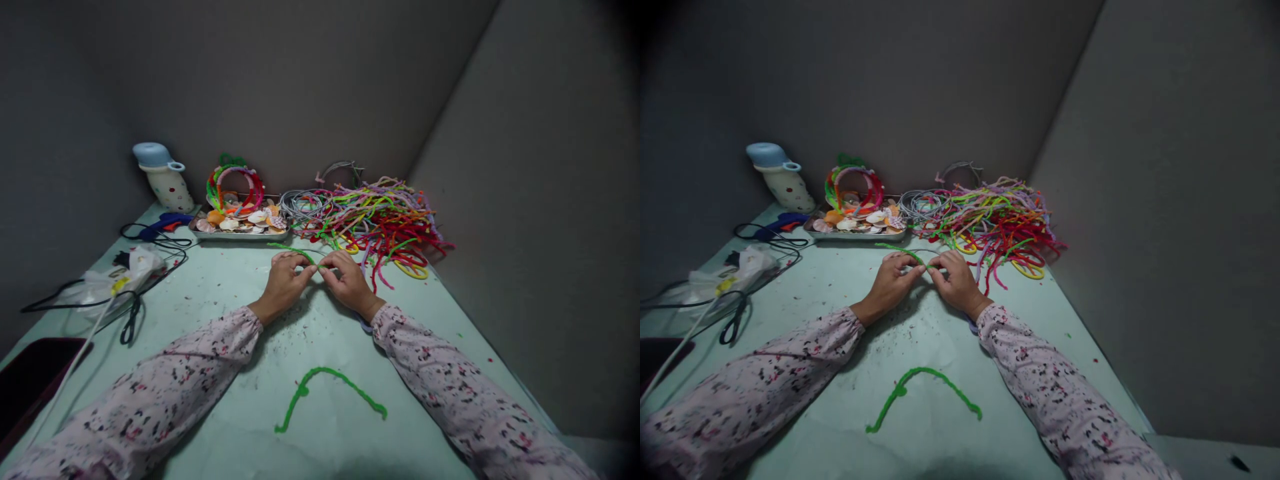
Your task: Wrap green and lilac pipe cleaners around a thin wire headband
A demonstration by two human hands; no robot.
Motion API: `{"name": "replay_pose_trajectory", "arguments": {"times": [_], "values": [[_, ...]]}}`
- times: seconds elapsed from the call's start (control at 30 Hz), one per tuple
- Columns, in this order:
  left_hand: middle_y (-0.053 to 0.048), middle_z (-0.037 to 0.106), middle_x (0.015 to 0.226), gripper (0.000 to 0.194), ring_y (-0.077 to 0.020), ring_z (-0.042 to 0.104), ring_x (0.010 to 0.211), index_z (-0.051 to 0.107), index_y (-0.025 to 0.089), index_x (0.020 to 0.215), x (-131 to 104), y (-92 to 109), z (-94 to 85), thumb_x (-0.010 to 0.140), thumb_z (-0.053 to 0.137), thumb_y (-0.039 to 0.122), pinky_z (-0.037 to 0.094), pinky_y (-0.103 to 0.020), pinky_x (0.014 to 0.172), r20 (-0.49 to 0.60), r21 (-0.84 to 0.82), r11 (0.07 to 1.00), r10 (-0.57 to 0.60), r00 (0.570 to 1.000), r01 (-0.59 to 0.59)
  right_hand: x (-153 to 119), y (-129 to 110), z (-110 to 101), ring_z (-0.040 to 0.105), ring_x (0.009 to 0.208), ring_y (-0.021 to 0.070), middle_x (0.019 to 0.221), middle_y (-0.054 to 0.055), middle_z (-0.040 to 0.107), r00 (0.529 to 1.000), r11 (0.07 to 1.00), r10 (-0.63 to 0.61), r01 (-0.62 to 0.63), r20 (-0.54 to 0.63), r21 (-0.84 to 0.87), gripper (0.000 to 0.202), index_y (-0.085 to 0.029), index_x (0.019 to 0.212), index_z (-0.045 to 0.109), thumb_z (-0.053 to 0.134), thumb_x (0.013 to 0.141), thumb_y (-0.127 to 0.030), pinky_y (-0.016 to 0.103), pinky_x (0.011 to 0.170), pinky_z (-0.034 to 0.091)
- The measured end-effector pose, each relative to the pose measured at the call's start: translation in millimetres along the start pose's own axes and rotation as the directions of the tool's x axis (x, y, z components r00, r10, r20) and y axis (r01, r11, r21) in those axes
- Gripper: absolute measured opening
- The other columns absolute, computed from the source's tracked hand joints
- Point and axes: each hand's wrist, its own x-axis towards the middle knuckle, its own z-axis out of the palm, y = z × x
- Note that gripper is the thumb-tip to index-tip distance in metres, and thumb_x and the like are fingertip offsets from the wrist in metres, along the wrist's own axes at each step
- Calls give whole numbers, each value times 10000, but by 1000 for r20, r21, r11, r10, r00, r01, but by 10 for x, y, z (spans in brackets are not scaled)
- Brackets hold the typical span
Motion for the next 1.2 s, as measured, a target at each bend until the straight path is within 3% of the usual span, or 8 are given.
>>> {"name": "replay_pose_trajectory", "arguments": {"times": [0.6, 0.93, 1.2], "values": [[-5, 670, 786, 197, -191, 588, 837, 607, 199, 739, -13, 24, -2, 883, 538, 314, 369, -380, 916, 66, 87, 996, -18, 998, 13, -18, -4, 7, 516, 834, 213, 813, 38, 599, 1000, 999, 25, -25, 15, -27, 32, -215, 854, 580, 569, 880, -230, 371, 791, 417], [-26, 699, 915, 160, -204, 593, 954, 649, 203, 847, 6, 0, -1, 882, 555, 328, 357, -382, 968, 44, 42, 999, -7, 999, 5, -8, -16, -6, 518, 819, 212, 788, 32, 580, 998, 998, 61, -61, -22, -10, 54, -221, 835, 577, 567, 883, -241, 368, 774, 421], [-11, 677, 849, 170, -197, 573, 880, 623, 204, 820, -16, -14, 6, 896, 532, 326, 361, -367, 900, 44, 82, 997, -6, 999, 2, -22, 1, -5, 527, 845, 214, 827, 37, 608, 999, 999, 40, -40, 13, -11, 43, -212, 893, 607, 589, 878, -248, 375, 800, 424]]}}
